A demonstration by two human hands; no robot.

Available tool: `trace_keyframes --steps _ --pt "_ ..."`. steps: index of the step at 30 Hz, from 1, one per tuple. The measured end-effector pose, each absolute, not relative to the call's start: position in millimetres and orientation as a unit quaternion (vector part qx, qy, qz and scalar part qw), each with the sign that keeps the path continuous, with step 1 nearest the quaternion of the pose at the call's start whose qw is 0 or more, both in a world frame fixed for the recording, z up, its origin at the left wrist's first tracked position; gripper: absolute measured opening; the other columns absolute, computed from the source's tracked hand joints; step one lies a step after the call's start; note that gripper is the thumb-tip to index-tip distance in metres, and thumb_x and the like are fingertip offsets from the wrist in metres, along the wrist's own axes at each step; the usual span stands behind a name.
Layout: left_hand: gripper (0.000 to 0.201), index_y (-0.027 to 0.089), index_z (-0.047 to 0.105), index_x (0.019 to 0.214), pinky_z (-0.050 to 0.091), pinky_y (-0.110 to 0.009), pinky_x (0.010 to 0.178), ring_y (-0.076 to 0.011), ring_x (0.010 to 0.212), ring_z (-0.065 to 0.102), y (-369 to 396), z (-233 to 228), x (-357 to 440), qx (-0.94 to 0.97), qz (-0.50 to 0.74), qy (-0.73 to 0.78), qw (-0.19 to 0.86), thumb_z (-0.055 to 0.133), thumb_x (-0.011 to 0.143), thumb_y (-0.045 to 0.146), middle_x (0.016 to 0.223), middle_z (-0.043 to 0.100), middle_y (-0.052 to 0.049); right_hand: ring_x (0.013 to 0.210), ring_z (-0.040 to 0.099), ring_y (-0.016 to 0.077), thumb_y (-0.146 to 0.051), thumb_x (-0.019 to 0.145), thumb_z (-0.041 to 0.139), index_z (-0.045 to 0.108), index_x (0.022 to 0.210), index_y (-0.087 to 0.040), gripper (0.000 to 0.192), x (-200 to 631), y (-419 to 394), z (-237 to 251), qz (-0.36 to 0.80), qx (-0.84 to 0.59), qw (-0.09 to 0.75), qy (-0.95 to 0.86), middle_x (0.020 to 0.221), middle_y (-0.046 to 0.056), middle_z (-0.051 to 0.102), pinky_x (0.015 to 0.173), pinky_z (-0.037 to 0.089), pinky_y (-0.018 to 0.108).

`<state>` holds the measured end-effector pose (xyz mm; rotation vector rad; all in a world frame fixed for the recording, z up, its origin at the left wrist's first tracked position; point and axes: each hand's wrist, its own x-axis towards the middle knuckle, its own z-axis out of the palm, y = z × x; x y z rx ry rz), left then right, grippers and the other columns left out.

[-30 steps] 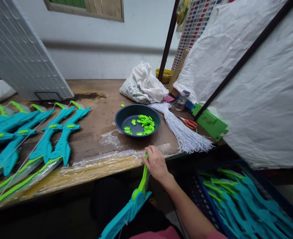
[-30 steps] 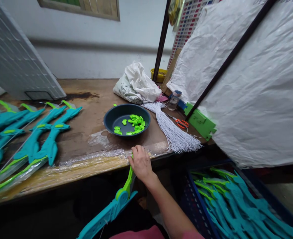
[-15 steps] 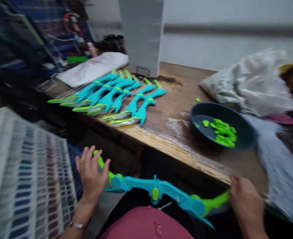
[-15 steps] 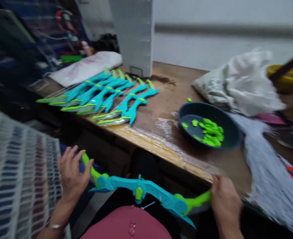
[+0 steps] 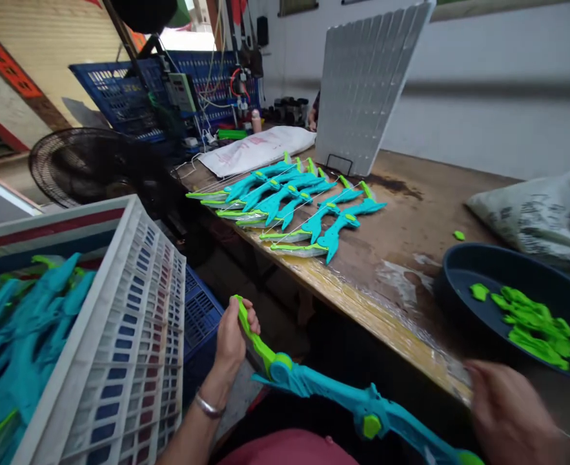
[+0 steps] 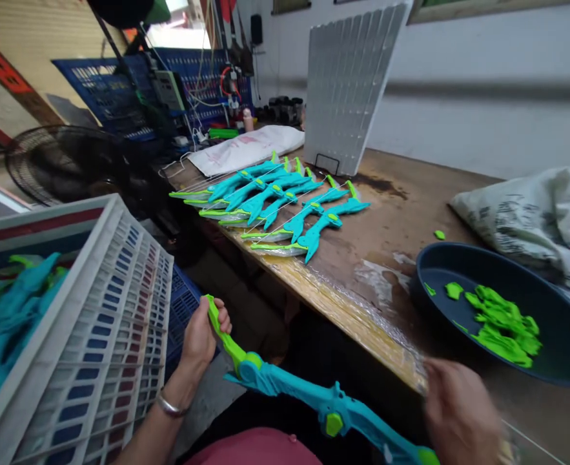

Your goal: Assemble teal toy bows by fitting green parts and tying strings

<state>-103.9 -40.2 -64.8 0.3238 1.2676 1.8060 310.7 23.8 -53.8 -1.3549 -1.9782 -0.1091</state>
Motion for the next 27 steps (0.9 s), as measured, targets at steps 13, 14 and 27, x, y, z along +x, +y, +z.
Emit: trace_keyframes --steps 13,14,27 --pt "0.063 0.019 0.051 0.063 0.034 -0.024 0.044 -0.0117 0.042 0.038 -74.3 -8.5 -56.4 0.323 0.757 0.254 0.509 0.052 0.086 0.077 0.046 0.041 0.002 0.069 0.051 0.0119 -0.010 0.100 0.047 0.056 0.094 -0.018 0.013 72.2 -15.8 58.0 0.284 -0.154 0.428 -0.844 0.077 0.001 0.055 0.061 0.039 0.025" --pt "0.064 0.019 0.051 0.062 0.034 -0.024 0.043 -0.0118 0.042 0.038 -75.4 -7.0 -57.2 0.323 0.754 0.250 0.514 0.052 0.085 0.078 0.046 0.041 0.002 0.069 0.050 0.0126 -0.010 0.100 0.046 0.056 0.095 -0.017 0.013 72.4 -18.0 56.0 0.272 -0.152 0.424 -0.850 0.078 0.002 0.055 0.060 0.038 0.026" --pt "0.066 0.019 0.048 0.059 0.032 -0.026 0.045 -0.0118 0.044 0.037 -82.5 -5.2 -60.2 0.364 0.744 0.276 0.488 0.050 0.086 0.078 0.048 0.042 0.001 0.067 0.046 0.0155 -0.016 0.104 0.040 0.057 0.088 -0.016 0.024 70.8 -26.8 50.9 0.162 -0.158 0.390 -0.893 0.075 0.005 0.055 0.057 0.036 0.028"
